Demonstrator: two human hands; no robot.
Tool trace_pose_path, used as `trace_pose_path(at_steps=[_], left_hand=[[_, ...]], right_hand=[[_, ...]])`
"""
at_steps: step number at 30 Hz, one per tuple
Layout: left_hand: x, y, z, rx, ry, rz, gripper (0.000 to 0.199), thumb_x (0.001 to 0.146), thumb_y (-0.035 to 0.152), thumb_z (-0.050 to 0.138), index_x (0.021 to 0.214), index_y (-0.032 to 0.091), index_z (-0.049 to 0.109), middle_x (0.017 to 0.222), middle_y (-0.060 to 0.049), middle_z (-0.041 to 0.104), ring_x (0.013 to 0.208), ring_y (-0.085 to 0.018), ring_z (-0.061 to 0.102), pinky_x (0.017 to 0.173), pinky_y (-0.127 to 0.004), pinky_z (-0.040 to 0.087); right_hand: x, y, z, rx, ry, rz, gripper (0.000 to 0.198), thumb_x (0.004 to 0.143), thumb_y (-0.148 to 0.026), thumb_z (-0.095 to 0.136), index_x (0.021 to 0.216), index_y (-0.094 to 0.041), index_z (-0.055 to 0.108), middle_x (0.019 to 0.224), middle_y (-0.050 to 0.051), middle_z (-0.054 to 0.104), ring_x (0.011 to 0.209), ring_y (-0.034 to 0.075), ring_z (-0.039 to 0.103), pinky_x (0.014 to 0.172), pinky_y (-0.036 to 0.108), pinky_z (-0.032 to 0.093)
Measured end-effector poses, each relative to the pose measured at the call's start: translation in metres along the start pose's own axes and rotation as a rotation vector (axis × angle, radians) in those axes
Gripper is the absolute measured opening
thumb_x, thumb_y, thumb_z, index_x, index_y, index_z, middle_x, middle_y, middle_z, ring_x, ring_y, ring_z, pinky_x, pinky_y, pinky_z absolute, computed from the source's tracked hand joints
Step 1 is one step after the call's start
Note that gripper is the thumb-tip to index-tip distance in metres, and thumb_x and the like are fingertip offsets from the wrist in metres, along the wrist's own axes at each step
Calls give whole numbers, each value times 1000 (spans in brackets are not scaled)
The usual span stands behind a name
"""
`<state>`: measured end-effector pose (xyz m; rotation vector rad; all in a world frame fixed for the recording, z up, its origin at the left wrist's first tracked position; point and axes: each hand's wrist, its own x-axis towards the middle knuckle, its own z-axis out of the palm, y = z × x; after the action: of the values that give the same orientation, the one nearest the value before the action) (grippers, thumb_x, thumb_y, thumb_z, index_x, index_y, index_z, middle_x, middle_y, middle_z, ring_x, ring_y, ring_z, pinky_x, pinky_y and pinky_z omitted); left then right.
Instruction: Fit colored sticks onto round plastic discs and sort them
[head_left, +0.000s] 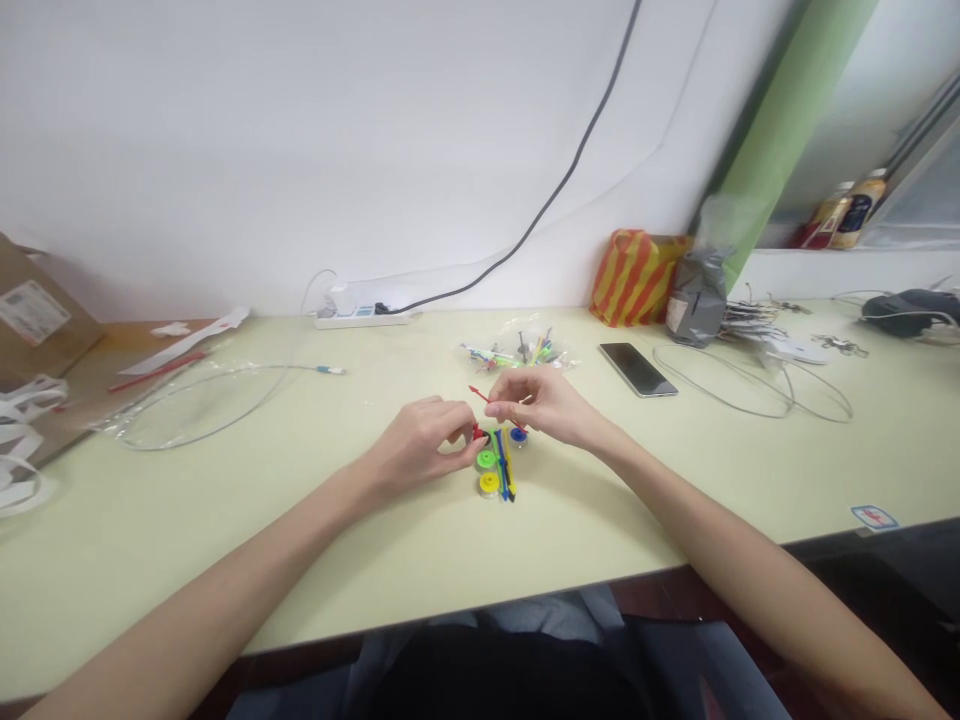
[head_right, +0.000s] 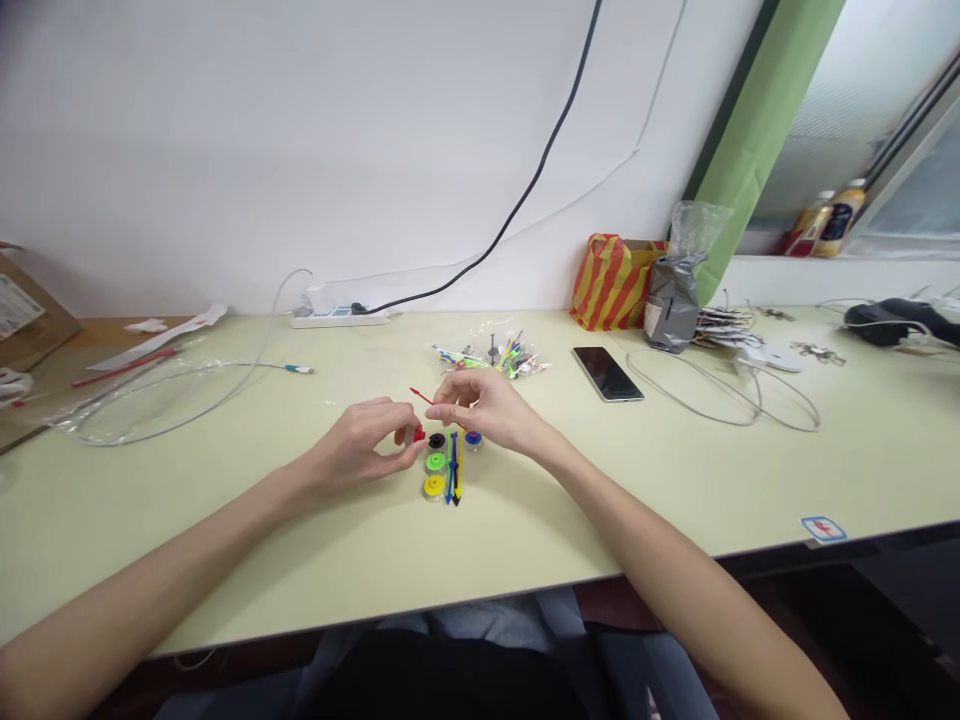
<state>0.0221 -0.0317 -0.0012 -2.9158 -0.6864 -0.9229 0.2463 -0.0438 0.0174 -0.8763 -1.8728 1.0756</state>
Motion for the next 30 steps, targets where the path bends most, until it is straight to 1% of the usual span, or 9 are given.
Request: trace_pose_path(at_steps=[3, 5, 9, 11, 14, 17, 19, 25, 30], left_hand=[[-1, -1, 0, 3, -2, -5, 15, 94, 27, 56, 81, 20, 56, 66, 3, 59, 59, -12, 55, 61, -25, 42], [-1, -1, 0, -3, 2, 0, 15, 94, 27, 56, 81, 20, 56, 66, 3, 59, 59, -11, 55, 61, -25, 42], [-1, -1, -1, -3, 0, 4, 16, 95, 26, 56, 80, 20, 54, 67, 3, 58, 59, -11, 54, 61, -25, 41], [0, -2, -1, 2, 0, 5, 16, 94, 25, 57, 79, 20, 54, 66, 4, 58, 58, -11, 53, 60, -24, 40], [0, -2, -1, 5, -5, 2, 16, 94, 25, 58, 79, 20, 53, 66, 4, 57, 58, -11, 53, 59, -24, 40], [-1, -3, 0, 2, -12, -10, 16, 94, 26, 58, 80, 20, 54, 66, 3, 58, 59, -11, 54, 60, -25, 41], [-1, -2, 0, 1, -17, -18, 16, 94, 26, 57, 80, 20, 55, 66, 3, 58, 59, -11, 54, 61, -25, 41], [-1, -1, -1, 7, -32, -29, 17, 95, 27, 56, 80, 19, 55, 67, 3, 58, 60, -11, 54, 62, -25, 41], [-1, -3, 0, 3, -36, -25, 17, 95, 27, 56, 80, 19, 54, 67, 3, 58, 60, -11, 54, 61, -25, 41]], right_hand=[[3, 7, -4, -42, 76, 39, 37, 78, -50, 78, 75, -15, 65, 69, 0, 61, 54, 10, 51, 49, 25, 39], [5, 11, -8, -116, 121, 26, 33, 79, -46, 79, 74, -16, 65, 71, 1, 63, 56, 11, 51, 52, 25, 40], [6, 22, -17, -506, 238, -36, 15, 86, -26, 73, 75, -17, 67, 79, 2, 67, 70, 14, 55, 65, 26, 39], [8, 29, -22, -714, 222, -33, 10, 87, -15, 68, 77, -17, 70, 82, 3, 68, 76, 15, 57, 69, 26, 37], [10, 43, -30, -886, 81, -25, 18, 85, -4, 62, 82, -17, 74, 86, 6, 69, 86, 19, 60, 74, 27, 38], [11, 55, -36, -943, -64, -6, 25, 81, 1, 59, 86, -16, 77, 92, 9, 71, 91, 21, 62, 78, 28, 40], [11, 57, -40, -944, -116, 11, 28, 80, 2, 59, 90, -16, 77, 96, 9, 72, 92, 21, 63, 79, 27, 42], [8, 47, -43, -967, -44, 50, 34, 88, 1, 49, 103, -15, 76, 106, 11, 73, 98, 21, 65, 83, 27, 43], [8, 40, -40, -1010, -38, 136, 21, 91, -11, 56, 101, -17, 74, 103, 10, 74, 90, 21, 64, 72, 27, 39]])
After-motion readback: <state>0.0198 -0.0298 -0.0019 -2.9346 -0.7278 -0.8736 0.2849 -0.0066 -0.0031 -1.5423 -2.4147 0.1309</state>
